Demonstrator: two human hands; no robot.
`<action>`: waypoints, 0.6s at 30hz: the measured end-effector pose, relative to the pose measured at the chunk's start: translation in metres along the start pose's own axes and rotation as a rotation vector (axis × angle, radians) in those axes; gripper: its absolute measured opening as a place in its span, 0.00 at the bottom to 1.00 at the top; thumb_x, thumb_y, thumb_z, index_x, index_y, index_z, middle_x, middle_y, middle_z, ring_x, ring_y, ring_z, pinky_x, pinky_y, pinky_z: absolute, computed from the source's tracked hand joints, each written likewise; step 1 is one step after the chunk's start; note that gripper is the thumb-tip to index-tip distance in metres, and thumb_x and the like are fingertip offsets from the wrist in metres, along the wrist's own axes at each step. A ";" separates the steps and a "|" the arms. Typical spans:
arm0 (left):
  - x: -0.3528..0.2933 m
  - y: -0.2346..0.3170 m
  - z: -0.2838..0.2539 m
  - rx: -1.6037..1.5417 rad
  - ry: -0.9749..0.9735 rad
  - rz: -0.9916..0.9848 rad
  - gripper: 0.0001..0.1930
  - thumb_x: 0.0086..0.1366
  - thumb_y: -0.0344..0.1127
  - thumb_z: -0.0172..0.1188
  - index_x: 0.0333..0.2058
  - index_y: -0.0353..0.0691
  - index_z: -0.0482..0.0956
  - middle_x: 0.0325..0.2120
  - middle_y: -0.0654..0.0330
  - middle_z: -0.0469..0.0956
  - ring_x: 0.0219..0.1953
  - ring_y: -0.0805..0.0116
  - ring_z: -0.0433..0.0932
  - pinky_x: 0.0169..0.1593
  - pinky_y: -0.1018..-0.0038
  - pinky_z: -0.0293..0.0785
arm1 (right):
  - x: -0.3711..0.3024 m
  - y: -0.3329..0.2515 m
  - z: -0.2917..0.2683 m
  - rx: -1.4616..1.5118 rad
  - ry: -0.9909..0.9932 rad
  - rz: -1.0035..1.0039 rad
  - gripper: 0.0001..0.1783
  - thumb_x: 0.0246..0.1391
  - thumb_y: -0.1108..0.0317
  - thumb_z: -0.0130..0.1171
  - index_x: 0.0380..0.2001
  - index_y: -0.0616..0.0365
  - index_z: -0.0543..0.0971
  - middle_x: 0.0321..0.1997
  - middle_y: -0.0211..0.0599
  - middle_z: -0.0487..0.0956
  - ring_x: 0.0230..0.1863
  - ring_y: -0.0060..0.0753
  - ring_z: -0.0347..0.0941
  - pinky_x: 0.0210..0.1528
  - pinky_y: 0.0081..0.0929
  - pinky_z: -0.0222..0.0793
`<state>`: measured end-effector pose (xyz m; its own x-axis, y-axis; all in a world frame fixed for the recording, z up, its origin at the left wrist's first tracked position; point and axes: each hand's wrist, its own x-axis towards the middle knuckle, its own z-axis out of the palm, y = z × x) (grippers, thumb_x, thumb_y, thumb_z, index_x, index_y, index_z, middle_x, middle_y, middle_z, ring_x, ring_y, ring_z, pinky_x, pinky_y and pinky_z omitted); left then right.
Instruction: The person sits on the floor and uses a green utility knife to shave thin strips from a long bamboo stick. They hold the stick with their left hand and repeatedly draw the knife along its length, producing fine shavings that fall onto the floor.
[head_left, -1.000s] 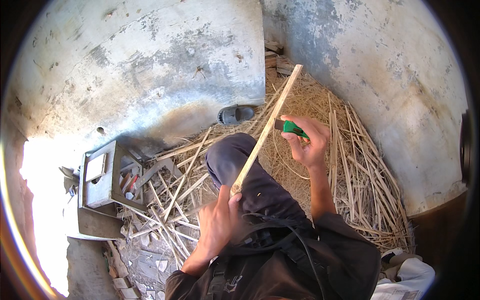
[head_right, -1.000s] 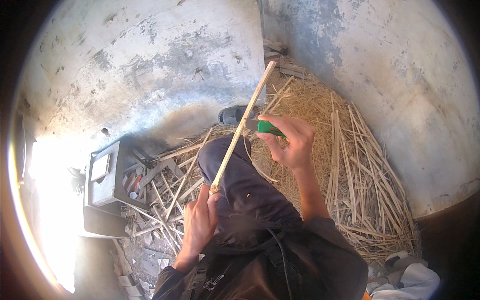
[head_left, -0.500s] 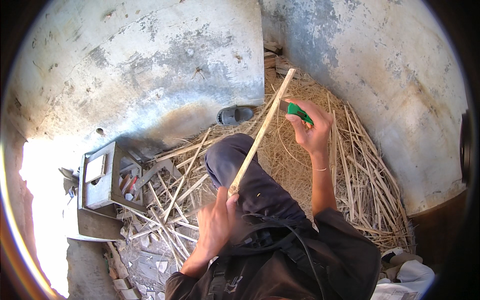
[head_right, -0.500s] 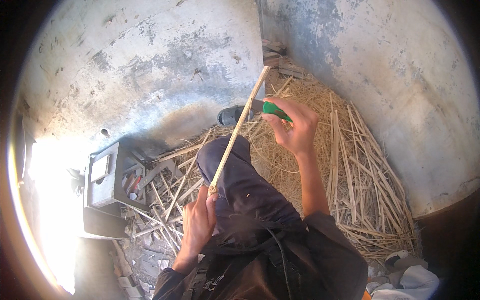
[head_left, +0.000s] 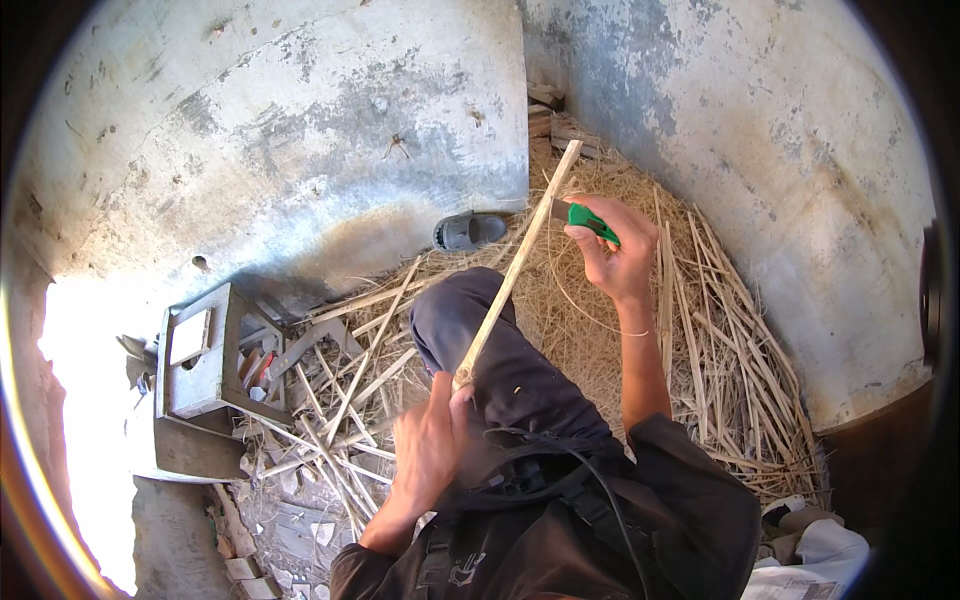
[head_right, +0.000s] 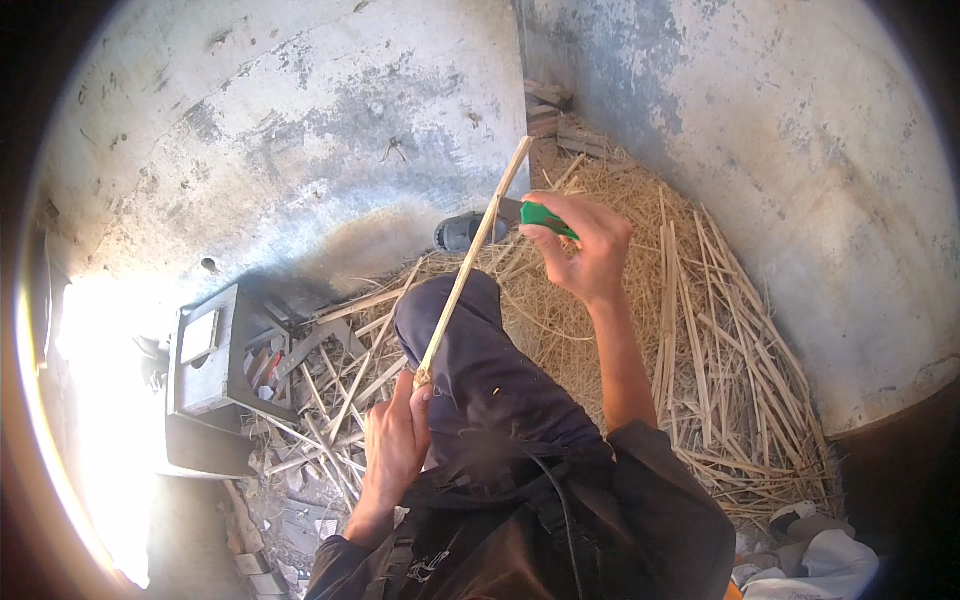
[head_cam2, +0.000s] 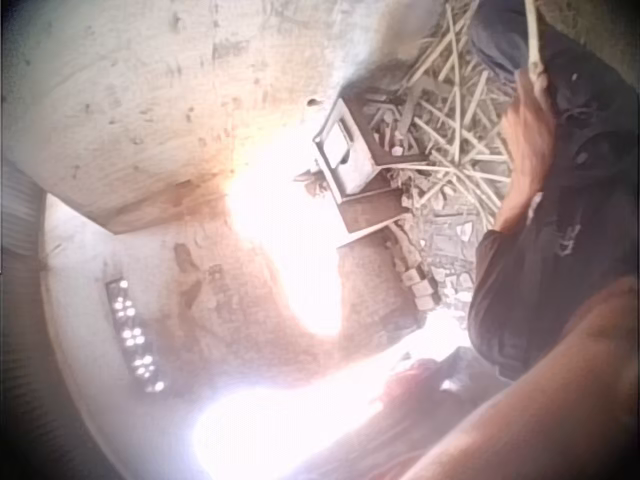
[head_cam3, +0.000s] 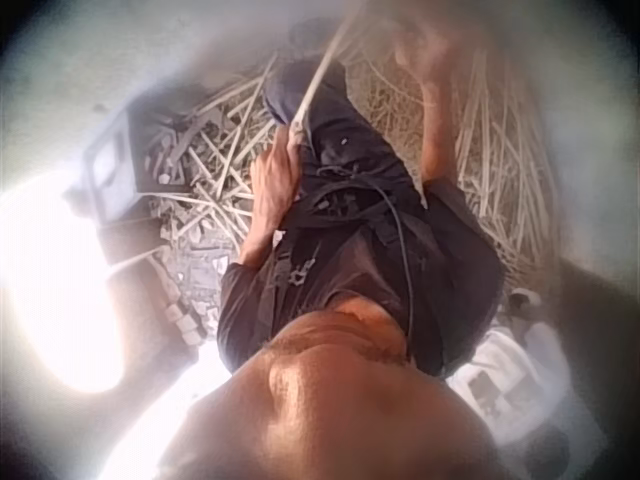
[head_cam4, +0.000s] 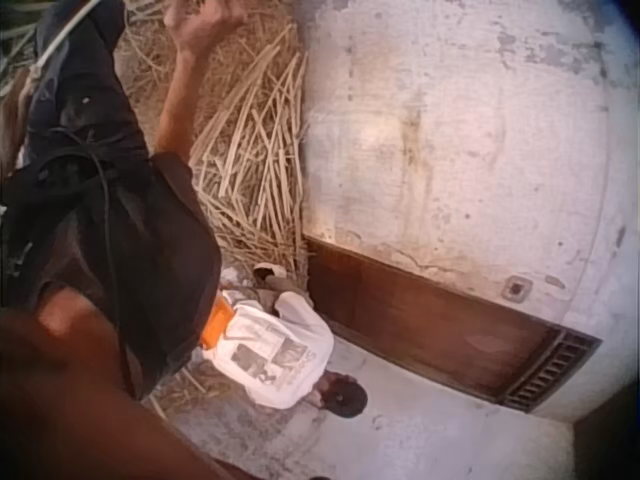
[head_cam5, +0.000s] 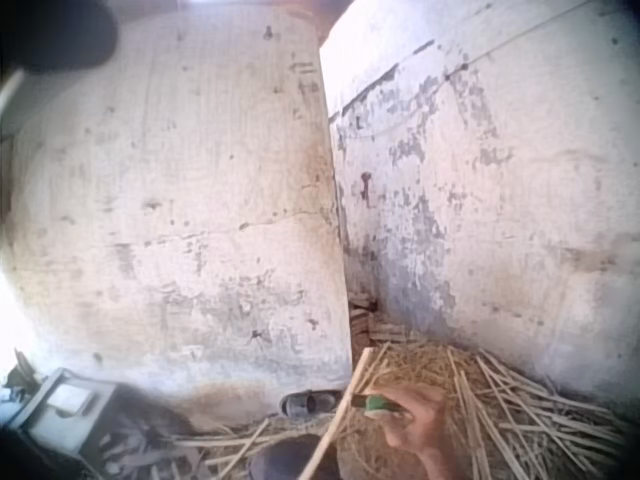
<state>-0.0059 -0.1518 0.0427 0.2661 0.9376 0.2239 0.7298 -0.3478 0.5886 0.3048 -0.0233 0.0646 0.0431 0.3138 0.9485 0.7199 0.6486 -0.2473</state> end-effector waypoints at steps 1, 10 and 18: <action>0.000 -0.001 0.001 0.004 0.001 -0.004 0.13 0.84 0.41 0.50 0.43 0.36 0.72 0.20 0.38 0.75 0.26 0.31 0.78 0.29 0.45 0.67 | 0.000 0.000 0.001 -0.003 -0.011 0.005 0.16 0.61 0.55 0.75 0.44 0.55 0.91 0.34 0.35 0.90 0.30 0.31 0.87 0.30 0.27 0.79; -0.002 -0.017 0.008 0.028 -0.042 0.006 0.14 0.84 0.41 0.49 0.43 0.36 0.73 0.20 0.36 0.75 0.27 0.28 0.78 0.30 0.43 0.67 | -0.016 0.054 0.006 0.071 0.217 0.467 0.22 0.72 0.48 0.62 0.45 0.55 0.91 0.24 0.23 0.78 0.20 0.19 0.64 0.22 0.24 0.56; 0.002 -0.085 0.008 -0.443 -0.088 -0.078 0.27 0.87 0.53 0.40 0.36 0.35 0.74 0.18 0.65 0.67 0.18 0.73 0.61 0.24 0.65 0.60 | -0.083 0.154 -0.019 -0.214 -0.361 0.732 0.30 0.72 0.39 0.59 0.54 0.57 0.87 0.38 0.32 0.87 0.34 0.31 0.77 0.44 0.35 0.74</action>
<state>-0.0624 -0.1201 -0.0126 0.2872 0.9515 0.1102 0.4153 -0.2274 0.8808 0.4248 0.0374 -0.0487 0.3526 0.8297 0.4328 0.7137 0.0607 -0.6979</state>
